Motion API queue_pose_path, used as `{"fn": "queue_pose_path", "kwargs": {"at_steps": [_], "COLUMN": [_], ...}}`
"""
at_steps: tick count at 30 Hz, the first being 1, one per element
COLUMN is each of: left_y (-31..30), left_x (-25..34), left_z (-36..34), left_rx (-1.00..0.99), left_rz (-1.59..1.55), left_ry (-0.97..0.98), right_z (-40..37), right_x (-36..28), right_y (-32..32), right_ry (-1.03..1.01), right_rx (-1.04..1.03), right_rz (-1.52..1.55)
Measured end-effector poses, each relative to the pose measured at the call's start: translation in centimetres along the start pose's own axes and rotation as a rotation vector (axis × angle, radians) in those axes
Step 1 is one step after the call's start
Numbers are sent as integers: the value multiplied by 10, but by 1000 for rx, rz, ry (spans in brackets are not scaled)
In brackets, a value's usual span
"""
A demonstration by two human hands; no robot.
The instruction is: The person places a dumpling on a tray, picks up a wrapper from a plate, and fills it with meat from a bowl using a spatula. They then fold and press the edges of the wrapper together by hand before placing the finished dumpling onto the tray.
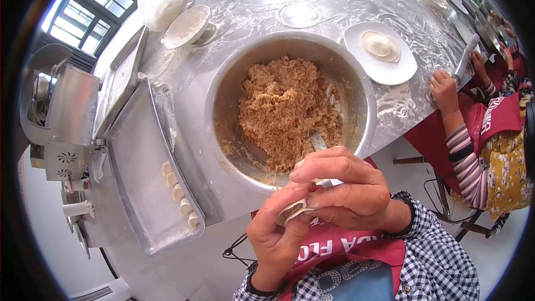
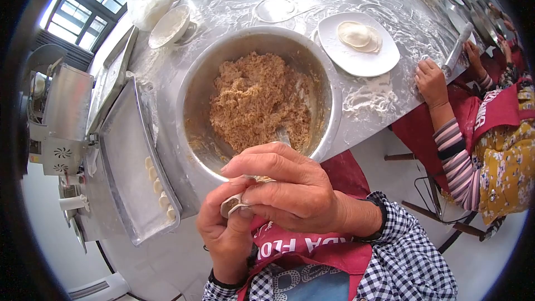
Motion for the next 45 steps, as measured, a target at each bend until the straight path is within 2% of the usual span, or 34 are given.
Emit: {"fn": "queue_pose_path", "kwargs": {"at_steps": [6,10,12,13,15,18,22,24,27,31,33,37,40,42,43,45], "left_y": [-3,1,-2,-2,-1,0,0,2,3,3,0,1,2,-1,-1,1], "left_x": [-3,-3,-8,-10,-17,-16,-10,-4,-1,-2,-4,-2,-3,-11,-13,-18], "left_z": [-6,-1,-5,-5,-6,-4,-2,-1,2,0,-1,1,3,-1,-1,-4], "left_rx": [37,27,101,100,149,170,115,-25,-89,-63,82,-5,-3,75,75,150], "left_rz": [-98,-90,-126,-126,-298,-248,-154,-12,38,-55,-17,7,-85,-194,-195,-491], "left_ry": [-117,-64,-198,-198,-263,-218,-145,-27,0,-76,-163,-171,-128,-247,-247,-276], "right_z": [5,-1,-2,-1,0,1,0,0,0,1,5,4,1,-1,0,1], "right_x": [-2,5,3,2,0,-2,1,1,2,0,0,4,9,8,7,4], "right_y": [2,3,3,3,3,5,5,4,3,1,0,1,3,3,2,2], "right_ry": [132,64,5,5,15,85,38,7,-16,15,124,142,48,8,7,23], "right_rx": [54,-11,6,6,7,66,38,23,26,9,68,13,-46,-1,0,13], "right_rz": [66,105,108,107,18,-35,3,-14,-21,-56,52,49,114,84,84,15]}}
Point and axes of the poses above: each hand's wrist, its own z-axis towards the middle knuckle, its own y-axis out of the palm, x = y × z, the point moved 5 cm from there along z, towards the middle knuckle, and after that the axes turned 12 degrees about y, right-handed, at the moved point
